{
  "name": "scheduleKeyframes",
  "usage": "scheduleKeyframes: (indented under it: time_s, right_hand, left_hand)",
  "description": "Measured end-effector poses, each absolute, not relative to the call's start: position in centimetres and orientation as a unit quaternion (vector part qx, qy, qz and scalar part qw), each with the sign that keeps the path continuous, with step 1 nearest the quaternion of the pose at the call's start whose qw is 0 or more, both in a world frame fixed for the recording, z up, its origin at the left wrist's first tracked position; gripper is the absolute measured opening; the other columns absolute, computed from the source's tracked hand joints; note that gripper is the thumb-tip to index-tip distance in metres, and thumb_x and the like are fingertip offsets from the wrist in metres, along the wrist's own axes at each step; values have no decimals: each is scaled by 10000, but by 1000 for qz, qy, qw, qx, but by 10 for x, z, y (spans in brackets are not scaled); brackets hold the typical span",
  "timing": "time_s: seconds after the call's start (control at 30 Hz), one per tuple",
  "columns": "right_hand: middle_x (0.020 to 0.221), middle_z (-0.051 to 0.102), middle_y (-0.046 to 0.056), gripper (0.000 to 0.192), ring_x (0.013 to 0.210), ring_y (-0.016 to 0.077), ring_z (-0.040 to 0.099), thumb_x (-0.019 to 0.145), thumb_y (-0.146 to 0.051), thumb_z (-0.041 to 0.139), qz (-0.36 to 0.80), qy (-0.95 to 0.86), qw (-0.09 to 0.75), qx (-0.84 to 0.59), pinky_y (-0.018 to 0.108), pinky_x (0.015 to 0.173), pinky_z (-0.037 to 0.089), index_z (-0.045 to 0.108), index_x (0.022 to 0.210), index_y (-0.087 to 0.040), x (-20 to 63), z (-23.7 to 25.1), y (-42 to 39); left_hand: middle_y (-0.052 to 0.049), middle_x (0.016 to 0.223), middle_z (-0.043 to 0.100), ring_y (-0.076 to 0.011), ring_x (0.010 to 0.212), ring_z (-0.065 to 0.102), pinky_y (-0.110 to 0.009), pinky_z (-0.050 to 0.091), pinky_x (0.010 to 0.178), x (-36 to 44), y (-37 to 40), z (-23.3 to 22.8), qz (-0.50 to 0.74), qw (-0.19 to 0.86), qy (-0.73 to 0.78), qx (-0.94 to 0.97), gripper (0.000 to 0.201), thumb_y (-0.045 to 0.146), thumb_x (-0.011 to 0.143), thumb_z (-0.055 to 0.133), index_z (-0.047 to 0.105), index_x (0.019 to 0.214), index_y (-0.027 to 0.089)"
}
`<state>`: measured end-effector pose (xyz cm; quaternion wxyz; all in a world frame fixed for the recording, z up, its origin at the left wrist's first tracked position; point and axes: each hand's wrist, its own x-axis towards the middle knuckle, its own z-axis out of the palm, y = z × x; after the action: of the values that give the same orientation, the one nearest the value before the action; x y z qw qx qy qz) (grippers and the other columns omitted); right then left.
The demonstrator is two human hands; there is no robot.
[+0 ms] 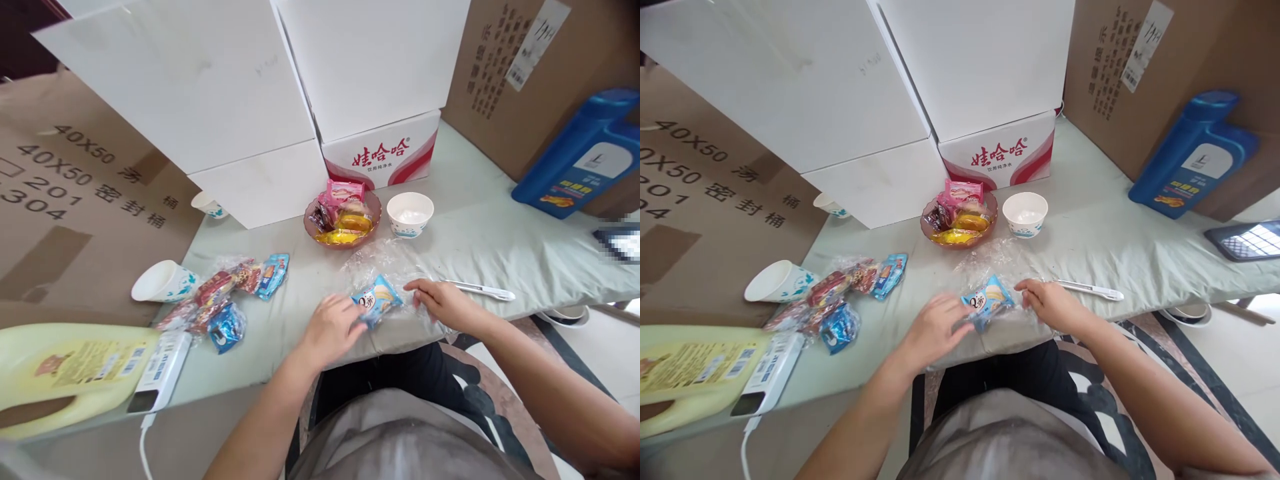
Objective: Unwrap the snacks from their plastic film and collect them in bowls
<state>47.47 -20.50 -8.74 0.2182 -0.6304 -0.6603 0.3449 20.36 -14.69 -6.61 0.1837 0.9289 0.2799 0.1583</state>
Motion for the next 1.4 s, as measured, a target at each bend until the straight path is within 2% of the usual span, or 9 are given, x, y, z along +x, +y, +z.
scheduleKeyframes:
  time_s: [0.13,0.23,0.4,0.5,0.6,0.73,0.93,1.23,1.4]
  right_hand:
    - [833,727,22,257,720,177,669,923,-299,466,299,-712,173,-612,276,654,466,669,1067,-233,475,-87,-214]
    - [919,724,51,249,797,189,669,925,-302,484,248,-729,180,-612,289,705,473,663,1072,-213,468,-94,-210]
    - [958,692,62,242,822,182,660,952,-275,444,175,-752,203,-602,288,717,471,663,1020,-198,461,-116,-210]
    - [914,671,60,270,789,174,649,977,-289,409,146,-758,221,-596,286,696,463,659,1012,-190,462,-125,-213]
    - [893,661,55,285,773,167,642,990,-296,388,140,-762,231,-589,282,685,455,653,996,-191,463,-128,-215]
    - [863,655,59,310,758,167,636,998,-320,370,130,-762,231,-590,277,667,441,651,975,-191,462,-129,-215]
    - [864,657,57,306,756,170,635,996,-316,369,140,-757,244,-589,282,663,434,650,963,-199,462,-128,-215]
    - [875,667,53,266,776,167,635,983,-295,397,179,-737,288,-585,282,680,438,646,968,-202,464,-130,-215]
    - [873,671,56,266,766,163,630,981,-295,403,182,-737,297,-579,277,671,438,651,961,-202,465,-130,-214]
  left_hand:
    - [-1,769,711,-162,688,664,-264,510,644,198,-163,-39,23,426,179,887,220,358,846,670,711,1042,267]
    - [-11,861,729,-153,761,679,-241,511,651,209,-156,-33,48,484,193,852,188,327,908,584,713,1022,251]
    - [-79,1029,675,-266,993,609,-428,496,873,234,-135,-61,215,223,355,882,218,277,837,648,684,1046,227]
    - [-114,1106,652,-325,1034,581,-502,492,879,239,-136,-85,164,185,353,902,551,283,704,774,590,1219,211]
    - [-98,1080,648,-304,1012,589,-480,507,860,236,-140,-90,149,174,346,910,588,240,716,746,538,1266,226]
    - [-65,1143,632,-247,1037,586,-409,496,912,227,-118,-52,213,107,359,902,579,181,763,691,485,1300,252]
    - [-88,1233,646,-313,1221,474,-496,380,1006,253,-9,33,265,-177,352,880,364,122,874,530,581,1221,220]
    - [-83,1430,512,-343,1382,340,-511,275,1094,326,94,-3,54,-180,154,970,344,454,854,639,665,1125,244]
    - [-113,1467,456,-335,1365,356,-522,337,1050,318,70,-8,95,-136,266,950,303,238,884,576,630,1181,215]
